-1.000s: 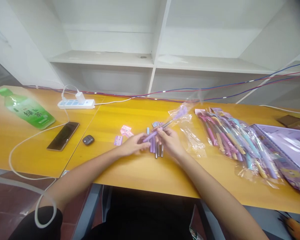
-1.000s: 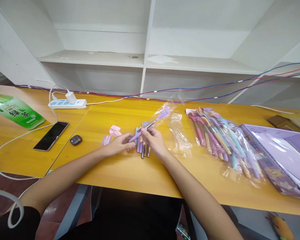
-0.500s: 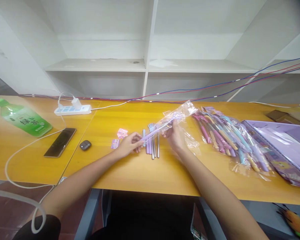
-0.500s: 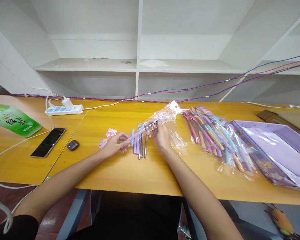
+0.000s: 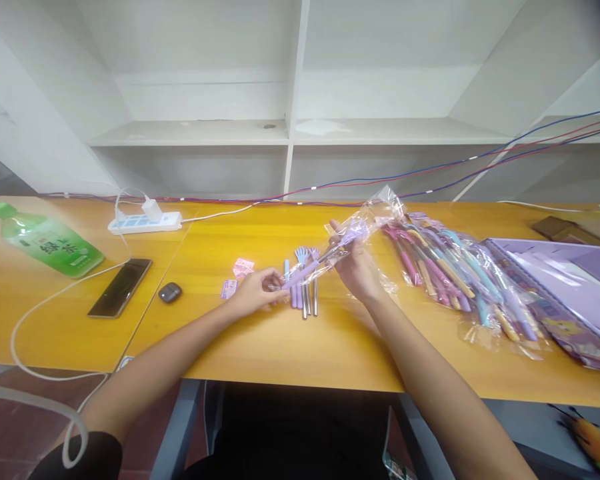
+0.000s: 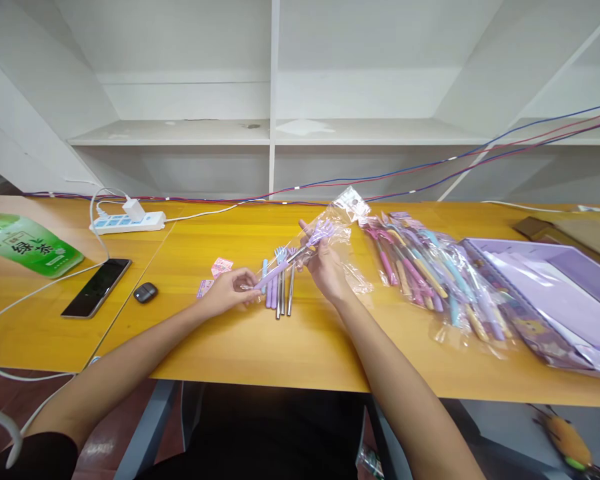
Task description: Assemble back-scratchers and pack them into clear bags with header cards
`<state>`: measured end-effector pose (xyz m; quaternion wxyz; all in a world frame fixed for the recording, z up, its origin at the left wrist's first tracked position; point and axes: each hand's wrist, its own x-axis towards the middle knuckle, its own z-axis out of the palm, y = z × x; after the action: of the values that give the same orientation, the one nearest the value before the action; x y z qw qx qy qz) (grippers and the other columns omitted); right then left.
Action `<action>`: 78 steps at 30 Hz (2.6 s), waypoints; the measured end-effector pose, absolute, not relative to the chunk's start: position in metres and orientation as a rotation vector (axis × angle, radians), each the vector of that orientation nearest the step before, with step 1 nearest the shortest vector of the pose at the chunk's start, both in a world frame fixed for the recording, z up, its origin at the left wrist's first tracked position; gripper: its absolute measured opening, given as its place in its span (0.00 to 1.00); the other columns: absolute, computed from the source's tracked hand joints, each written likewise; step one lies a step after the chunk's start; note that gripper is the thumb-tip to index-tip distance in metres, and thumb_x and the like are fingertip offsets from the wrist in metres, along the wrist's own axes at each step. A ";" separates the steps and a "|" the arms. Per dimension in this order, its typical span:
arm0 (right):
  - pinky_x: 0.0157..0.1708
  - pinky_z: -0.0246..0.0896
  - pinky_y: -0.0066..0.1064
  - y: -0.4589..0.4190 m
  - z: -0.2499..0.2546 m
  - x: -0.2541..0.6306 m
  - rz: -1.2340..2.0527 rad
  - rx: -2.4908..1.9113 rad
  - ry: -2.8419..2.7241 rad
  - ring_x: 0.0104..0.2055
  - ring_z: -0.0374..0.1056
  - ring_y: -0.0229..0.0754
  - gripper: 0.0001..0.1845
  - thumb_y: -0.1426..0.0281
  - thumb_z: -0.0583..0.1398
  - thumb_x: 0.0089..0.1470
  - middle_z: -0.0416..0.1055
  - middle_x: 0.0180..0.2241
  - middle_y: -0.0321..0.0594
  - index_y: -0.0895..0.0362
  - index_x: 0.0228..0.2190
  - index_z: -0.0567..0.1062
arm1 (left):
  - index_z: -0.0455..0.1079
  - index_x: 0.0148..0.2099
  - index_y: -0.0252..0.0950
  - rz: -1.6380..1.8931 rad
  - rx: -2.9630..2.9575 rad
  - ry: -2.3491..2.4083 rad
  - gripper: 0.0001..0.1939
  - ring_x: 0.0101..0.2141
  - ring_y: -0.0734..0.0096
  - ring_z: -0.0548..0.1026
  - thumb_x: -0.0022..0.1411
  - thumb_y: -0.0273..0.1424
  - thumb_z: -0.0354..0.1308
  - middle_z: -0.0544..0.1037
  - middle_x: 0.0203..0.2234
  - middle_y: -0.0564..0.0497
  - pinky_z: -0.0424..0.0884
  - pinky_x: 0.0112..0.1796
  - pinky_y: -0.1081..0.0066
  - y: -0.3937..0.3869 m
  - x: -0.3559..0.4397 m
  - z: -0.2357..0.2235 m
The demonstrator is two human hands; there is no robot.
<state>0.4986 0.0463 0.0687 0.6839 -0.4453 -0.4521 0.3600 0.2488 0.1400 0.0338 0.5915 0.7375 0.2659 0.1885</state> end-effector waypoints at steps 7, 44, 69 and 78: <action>0.35 0.68 0.34 0.047 0.057 0.497 0.918 -0.963 -1.051 0.30 0.65 0.39 0.30 0.43 0.63 0.61 0.68 0.31 0.36 0.53 0.52 0.81 | 0.75 0.41 0.35 0.421 1.819 0.642 0.20 0.31 0.69 0.80 0.56 0.44 0.73 0.82 0.33 0.49 0.77 0.33 0.70 0.136 0.249 0.037; 0.22 0.49 0.30 0.045 0.053 0.468 0.856 -1.278 -1.111 0.23 0.51 0.36 0.34 0.38 0.64 0.54 0.55 0.18 0.32 0.53 0.19 0.64 | 0.76 0.37 0.37 0.516 2.877 0.658 0.18 0.32 0.66 0.71 0.74 0.44 0.55 0.76 0.31 0.47 0.61 0.33 0.70 0.141 0.238 0.050; 0.20 0.57 0.33 0.041 0.050 0.447 1.148 -1.204 -1.107 0.19 0.65 0.42 0.32 0.38 0.61 0.57 0.68 0.16 0.36 0.52 0.21 0.70 | 0.68 0.49 0.39 0.392 2.633 0.801 0.09 0.41 0.59 0.78 0.76 0.34 0.48 0.80 0.42 0.45 0.69 0.41 0.65 0.122 0.245 0.051; 0.22 0.49 0.31 0.048 0.046 0.451 0.874 -1.405 -1.118 0.19 0.54 0.36 0.34 0.39 0.57 0.59 0.58 0.15 0.32 0.52 0.17 0.61 | 0.67 0.47 0.39 0.163 2.729 0.942 0.17 0.31 0.60 0.77 0.79 0.40 0.41 0.79 0.32 0.46 0.64 0.33 0.68 0.112 0.249 0.061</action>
<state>0.4508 0.0479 0.0456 0.5415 -0.5914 -0.4707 0.3680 0.2489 0.1117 0.0615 0.1246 0.9364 0.3232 0.0561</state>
